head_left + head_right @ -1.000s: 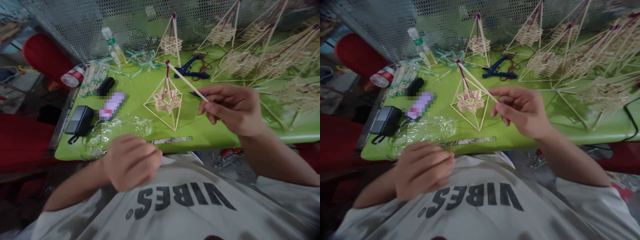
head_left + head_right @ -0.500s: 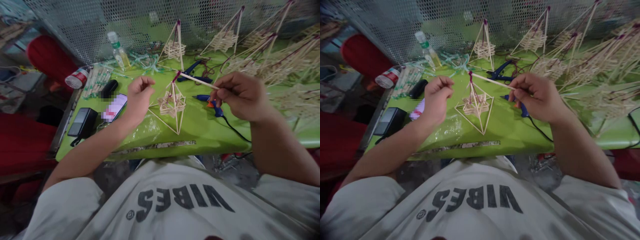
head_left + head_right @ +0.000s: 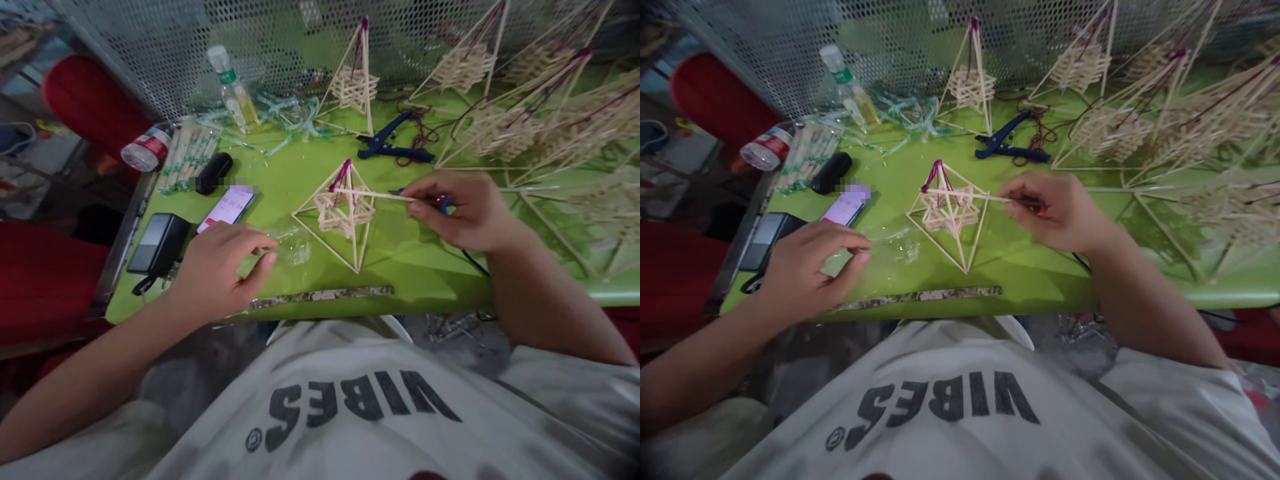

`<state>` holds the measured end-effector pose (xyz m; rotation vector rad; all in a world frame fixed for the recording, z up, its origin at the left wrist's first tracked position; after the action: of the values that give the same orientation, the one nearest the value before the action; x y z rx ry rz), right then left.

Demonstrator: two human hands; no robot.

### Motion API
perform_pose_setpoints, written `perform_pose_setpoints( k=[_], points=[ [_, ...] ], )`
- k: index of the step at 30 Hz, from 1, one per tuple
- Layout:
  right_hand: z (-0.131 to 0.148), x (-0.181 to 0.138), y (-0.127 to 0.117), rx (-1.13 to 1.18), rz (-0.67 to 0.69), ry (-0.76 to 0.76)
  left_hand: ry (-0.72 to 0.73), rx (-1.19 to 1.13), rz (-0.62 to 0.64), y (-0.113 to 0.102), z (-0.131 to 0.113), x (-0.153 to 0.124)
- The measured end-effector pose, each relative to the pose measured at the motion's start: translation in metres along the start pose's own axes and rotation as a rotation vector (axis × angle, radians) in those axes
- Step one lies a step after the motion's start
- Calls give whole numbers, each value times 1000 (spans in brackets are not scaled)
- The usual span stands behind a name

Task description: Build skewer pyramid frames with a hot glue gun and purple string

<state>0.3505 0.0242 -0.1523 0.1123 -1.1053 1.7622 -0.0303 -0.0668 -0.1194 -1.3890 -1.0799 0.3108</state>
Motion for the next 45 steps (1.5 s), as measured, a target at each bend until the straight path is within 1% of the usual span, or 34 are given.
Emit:
perform_pose_setpoints(
  k=[2,4,6,8,10,12,13,15,17,19,21,23,25,27,28,30,33,36,38,40,42,45],
  points=[
    [-2,-3,4,-30,31,1,-20,40,83,4,6,-10],
    [-5,-6,8,-40,40,18,-59,48,139,5,9,-23],
    [-8,-7,10,-39,46,34,-126,29,169,6,11,-38],
    [-9,-7,11,-33,46,34,-204,23,228,11,13,-54],
    [-8,-6,13,-22,52,24,-264,38,342,22,15,-70],
    [-9,-6,15,-4,62,23,-288,42,476,33,15,-83],
    [-10,-6,16,4,67,29,-285,36,530,38,14,-88],
    [-12,-6,19,16,77,45,-254,22,584,40,9,-95],
    [-15,-6,22,28,89,57,-188,21,585,32,1,-97],
    [-17,-7,25,38,105,59,-90,17,585,16,-10,-95],
    [-17,-7,29,36,118,55,15,-4,589,-5,-18,-87],
    [-17,-7,34,24,126,52,87,-25,574,-25,-18,-74],
    [-16,-7,37,6,117,46,103,-24,559,-39,-8,-55],
    [-12,-7,40,-25,100,23,55,6,562,-43,9,-31],
    [-10,-7,40,-42,91,4,3,36,581,-40,20,-18],
    [-5,-7,40,-67,86,-24,-123,94,634,-26,40,8],
    [-3,-8,40,-62,90,-27,-252,28,544,5,59,51],
    [-6,-10,41,-65,88,-33,-300,-78,524,46,69,82],
    [-10,-11,44,-80,84,-42,-304,-125,531,68,74,95],
    [-14,-12,49,-89,89,-46,-299,-161,540,82,78,102],
    [-16,-13,53,-92,100,-38,-308,-175,554,87,79,105],
    [-17,-13,57,-94,109,-31,-345,-174,553,86,78,102]
  ],
)
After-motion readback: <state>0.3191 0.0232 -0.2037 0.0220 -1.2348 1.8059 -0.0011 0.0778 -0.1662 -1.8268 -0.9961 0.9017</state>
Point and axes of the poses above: each hand's wrist, its own x-axis towards the middle knuckle, its own y-axis out of the palm, z = x × y, the point moved 5 cm from there along x, towards the middle knuckle, and after that the axes turned 3 degrees about -z, right-handed, at the moved point
